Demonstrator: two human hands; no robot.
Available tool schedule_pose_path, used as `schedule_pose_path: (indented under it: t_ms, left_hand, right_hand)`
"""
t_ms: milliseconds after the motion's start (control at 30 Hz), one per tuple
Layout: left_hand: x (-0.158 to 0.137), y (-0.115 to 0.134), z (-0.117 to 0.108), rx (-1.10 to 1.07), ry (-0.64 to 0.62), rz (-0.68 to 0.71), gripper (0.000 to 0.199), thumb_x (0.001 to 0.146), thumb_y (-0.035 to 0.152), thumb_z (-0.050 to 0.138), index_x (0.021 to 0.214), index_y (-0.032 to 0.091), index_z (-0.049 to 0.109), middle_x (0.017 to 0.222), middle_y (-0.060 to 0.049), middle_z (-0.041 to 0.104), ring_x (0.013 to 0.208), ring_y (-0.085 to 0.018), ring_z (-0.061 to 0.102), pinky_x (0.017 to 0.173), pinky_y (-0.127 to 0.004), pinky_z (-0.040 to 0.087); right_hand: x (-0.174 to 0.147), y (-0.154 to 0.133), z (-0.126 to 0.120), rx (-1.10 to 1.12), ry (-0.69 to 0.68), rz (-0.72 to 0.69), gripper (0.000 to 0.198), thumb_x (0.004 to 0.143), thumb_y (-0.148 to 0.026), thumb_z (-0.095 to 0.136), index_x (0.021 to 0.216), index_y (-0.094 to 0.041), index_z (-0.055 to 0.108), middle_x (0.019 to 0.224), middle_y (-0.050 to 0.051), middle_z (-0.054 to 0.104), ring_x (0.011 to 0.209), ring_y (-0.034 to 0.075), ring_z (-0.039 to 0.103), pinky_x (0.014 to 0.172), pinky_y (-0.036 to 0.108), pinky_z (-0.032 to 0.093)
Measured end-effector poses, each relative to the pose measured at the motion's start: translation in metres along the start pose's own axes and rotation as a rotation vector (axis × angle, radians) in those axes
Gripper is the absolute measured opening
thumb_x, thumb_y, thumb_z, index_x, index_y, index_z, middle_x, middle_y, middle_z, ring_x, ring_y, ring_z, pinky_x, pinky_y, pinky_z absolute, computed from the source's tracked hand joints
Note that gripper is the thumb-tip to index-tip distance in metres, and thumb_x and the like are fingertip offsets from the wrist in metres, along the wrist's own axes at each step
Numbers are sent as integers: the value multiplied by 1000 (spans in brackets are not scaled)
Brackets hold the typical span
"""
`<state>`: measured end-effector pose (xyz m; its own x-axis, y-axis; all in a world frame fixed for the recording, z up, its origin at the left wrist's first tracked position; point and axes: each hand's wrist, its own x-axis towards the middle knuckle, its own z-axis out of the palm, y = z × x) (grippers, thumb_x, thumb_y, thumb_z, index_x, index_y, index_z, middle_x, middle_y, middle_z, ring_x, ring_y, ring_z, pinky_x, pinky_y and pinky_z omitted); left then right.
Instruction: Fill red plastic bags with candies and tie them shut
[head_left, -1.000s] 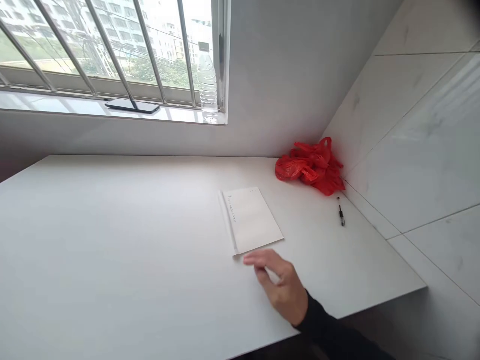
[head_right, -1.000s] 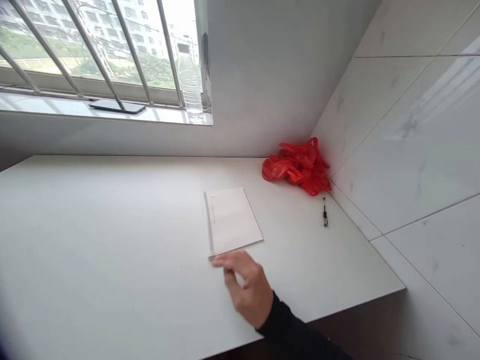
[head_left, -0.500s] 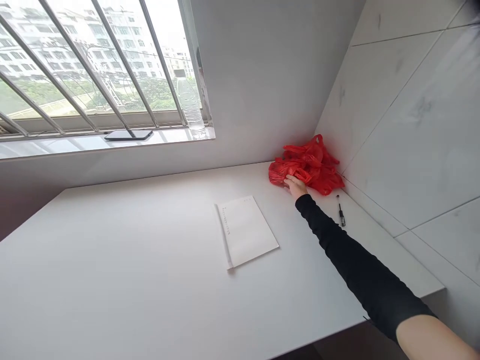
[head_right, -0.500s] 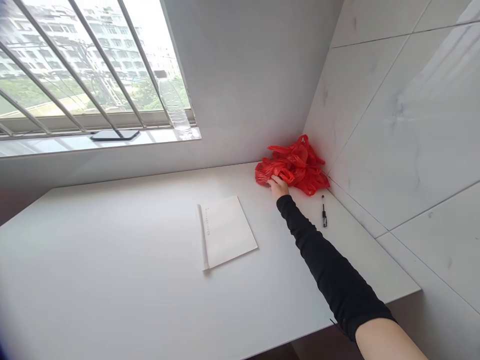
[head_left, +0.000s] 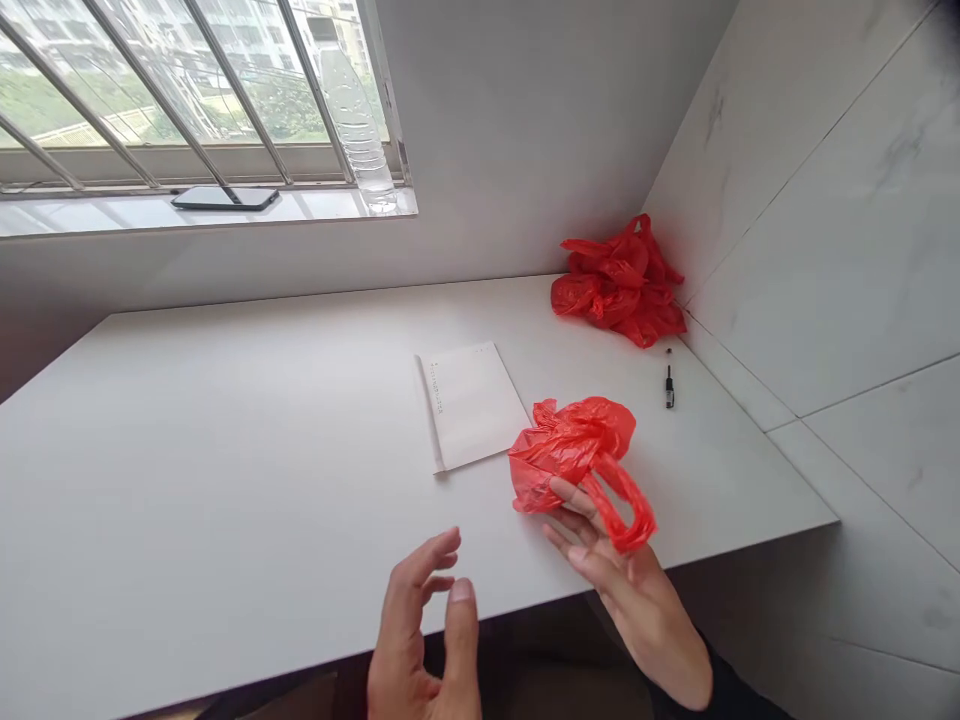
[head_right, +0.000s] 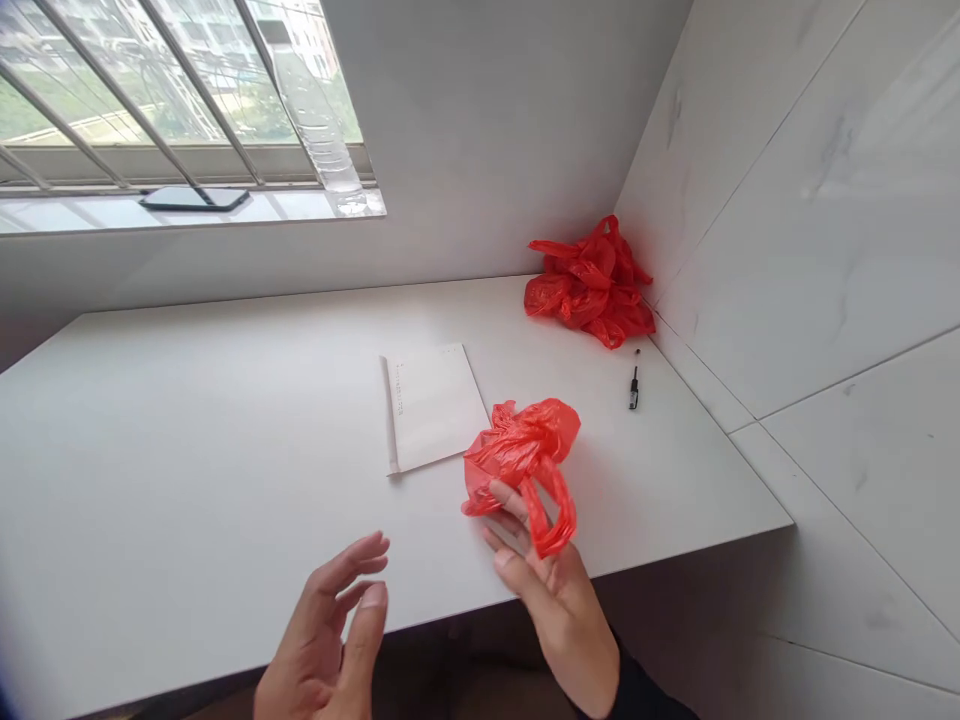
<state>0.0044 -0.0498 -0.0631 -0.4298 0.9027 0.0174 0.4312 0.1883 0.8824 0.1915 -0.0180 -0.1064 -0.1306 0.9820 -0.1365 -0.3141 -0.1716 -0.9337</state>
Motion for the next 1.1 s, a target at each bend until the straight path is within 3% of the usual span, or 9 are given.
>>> schedule_pose_path:
  t_ms: [133, 267, 400, 467, 567, 767, 933, 1033, 1100]
  left_hand:
    - [8, -2, 25, 179, -231, 288, 48, 98, 27, 55, 144, 38, 55, 140, -7, 60, 126, -29, 58, 90, -43, 60]
    - [19, -19, 29, 251, -316, 434, 64, 85, 11, 61, 144, 36, 56, 130, -7, 65, 119, -30, 57, 97, -48, 56]
    - [17, -26, 30, 262, -325, 389, 41, 89, 14, 56, 124, 30, 69, 117, -9, 67, 110, -30, 58, 86, -44, 58]
    - [14, -26, 30, 237, -295, 378, 29, 94, 17, 54, 113, 28, 72, 109, -8, 69, 106, -28, 59, 83, -41, 58]
    - [11, -29, 23, 204, -222, 353, 17, 95, 24, 57, 103, 27, 72, 103, -6, 69, 102, -26, 61, 83, -38, 56]
    - [10, -40, -8, 120, 22, -58, 21, 91, 35, 64, 109, 27, 70, 109, -4, 71, 96, -25, 67, 84, -35, 53]
    - [5, -19, -4, 195, -111, 417, 59, 93, 20, 62, 148, 33, 48, 146, -7, 53, 138, -28, 47, 114, -45, 41]
    - [8, -15, 2, 263, -151, 608, 39, 92, 14, 63, 127, 31, 66, 126, -5, 66, 126, -26, 54, 105, -42, 47]
    - [12, -17, -1, 204, -68, 522, 19, 94, 17, 64, 108, 28, 72, 108, -2, 71, 111, -23, 60, 95, -37, 51]
  right_hand:
    - [-47, -9, 8, -472, -173, 120, 46, 96, -44, 66, 141, -40, 61, 136, 5, 67, 118, 32, 69, 97, 49, 62]
    - [-38, -46, -10, -668, -256, 108, 28, 100, -46, 57, 119, -36, 75, 94, 2, 78, 83, 24, 76, 67, 33, 66]
    - [-3, -55, -28, -944, -20, -175, 29, 100, -40, 56, 125, -31, 68, 113, 3, 71, 103, 25, 68, 89, 40, 59]
    - [10, -45, -34, -1109, -41, -250, 37, 97, -38, 62, 133, -29, 62, 120, 5, 68, 112, 28, 62, 97, 47, 54]
    - [19, -33, -39, -1135, -143, -188, 26, 99, -31, 57, 123, -27, 65, 97, 3, 70, 94, 24, 63, 90, 45, 54]
    - [17, -50, -54, -1094, 73, -212, 19, 101, -36, 52, 102, -28, 68, 101, 3, 70, 94, 24, 63, 75, 37, 54]
    - [16, -44, -37, -1111, -52, -391, 36, 101, -38, 56, 136, -30, 55, 132, 5, 62, 125, 27, 55, 110, 48, 44]
    - [19, -36, -25, -1095, -145, -456, 26, 102, -31, 55, 128, -28, 59, 117, 4, 67, 109, 24, 62, 121, 55, 30]
    - [22, -38, -26, -1039, -72, -440, 13, 102, -28, 53, 109, -26, 64, 102, 1, 69, 95, 21, 65, 115, 52, 39]
